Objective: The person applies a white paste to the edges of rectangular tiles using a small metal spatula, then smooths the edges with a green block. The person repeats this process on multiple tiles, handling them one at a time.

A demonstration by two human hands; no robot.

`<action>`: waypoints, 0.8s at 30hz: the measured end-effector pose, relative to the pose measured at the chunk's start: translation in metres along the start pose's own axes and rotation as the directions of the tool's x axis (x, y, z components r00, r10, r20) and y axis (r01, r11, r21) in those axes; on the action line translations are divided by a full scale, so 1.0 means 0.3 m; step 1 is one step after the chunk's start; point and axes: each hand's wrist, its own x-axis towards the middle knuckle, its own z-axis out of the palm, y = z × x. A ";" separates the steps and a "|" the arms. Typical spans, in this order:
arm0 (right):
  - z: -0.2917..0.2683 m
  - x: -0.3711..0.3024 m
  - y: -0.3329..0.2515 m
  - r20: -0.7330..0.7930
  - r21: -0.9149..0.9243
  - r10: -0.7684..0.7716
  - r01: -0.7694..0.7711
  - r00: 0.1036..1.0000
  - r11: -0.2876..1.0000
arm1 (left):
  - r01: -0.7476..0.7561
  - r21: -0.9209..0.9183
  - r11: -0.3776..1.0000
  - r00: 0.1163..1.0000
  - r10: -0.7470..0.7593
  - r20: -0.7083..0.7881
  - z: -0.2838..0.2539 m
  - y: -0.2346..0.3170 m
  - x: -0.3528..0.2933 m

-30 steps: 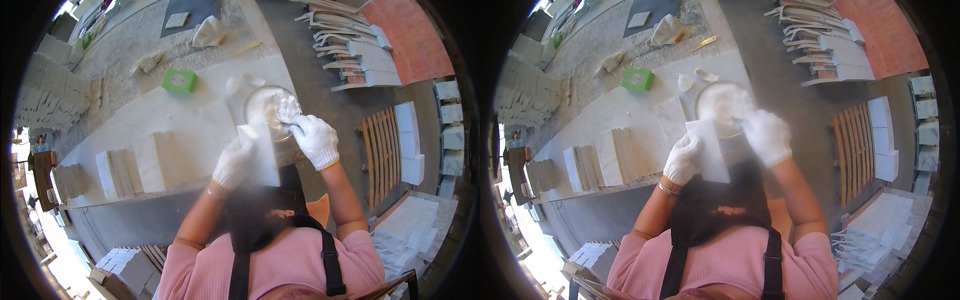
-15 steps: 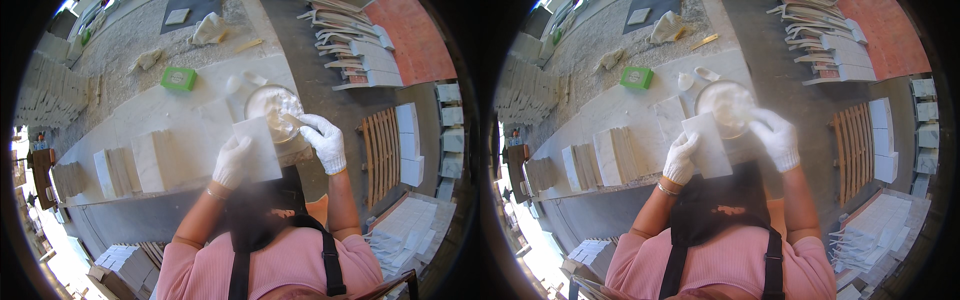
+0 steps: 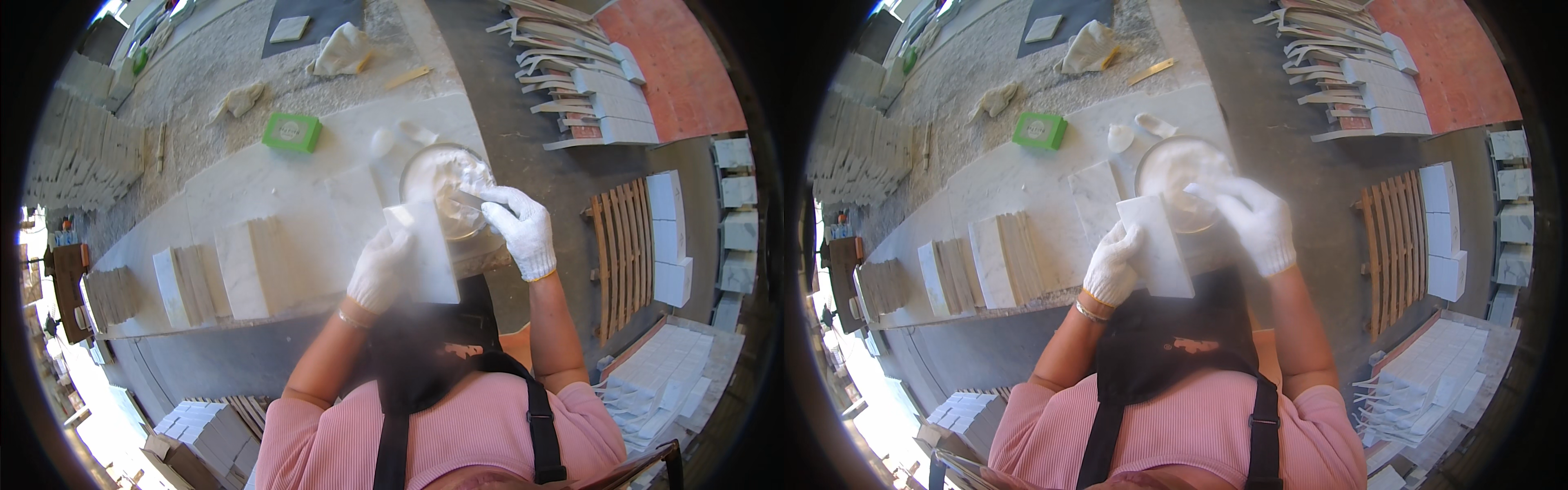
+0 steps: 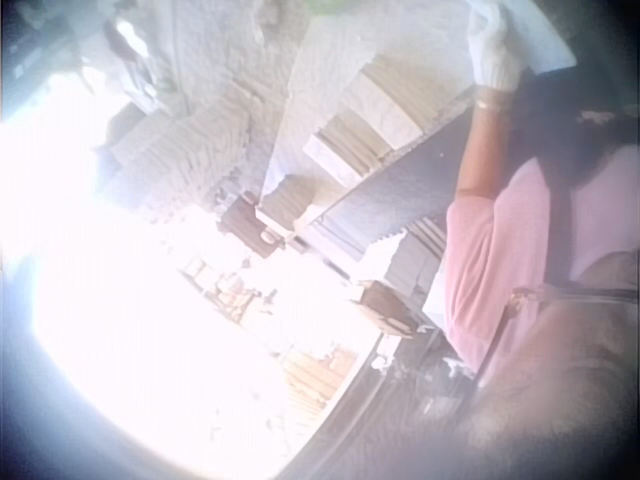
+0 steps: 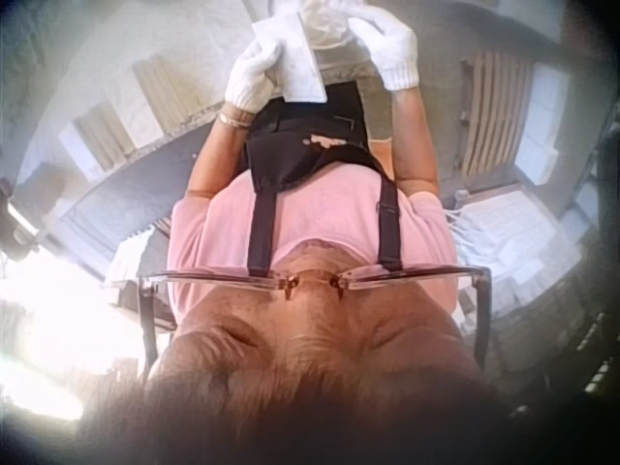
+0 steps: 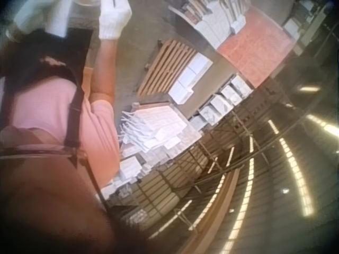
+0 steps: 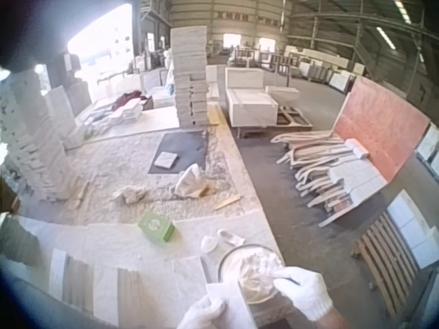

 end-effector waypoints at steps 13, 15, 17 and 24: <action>0.013 0.041 -0.036 0.117 0.053 0.033 -0.040 0.993 0.998 | -0.052 0.150 0.987 0.999 0.049 0.023 0.008 -0.006 -0.002; 0.002 0.038 -0.045 0.132 0.098 0.067 -0.080 0.989 0.992 | -0.075 0.102 0.992 0.996 0.071 0.050 0.006 -0.012 -0.001; -0.014 0.025 -0.064 0.132 0.158 0.114 -0.134 0.985 0.978 | -0.091 0.080 0.993 0.994 0.086 0.066 0.004 -0.017 0.000; -0.042 -0.046 -0.153 0.099 0.290 0.164 -0.186 0.981 0.939 | -0.094 0.083 0.992 0.993 0.087 0.084 -0.001 -0.024 -0.001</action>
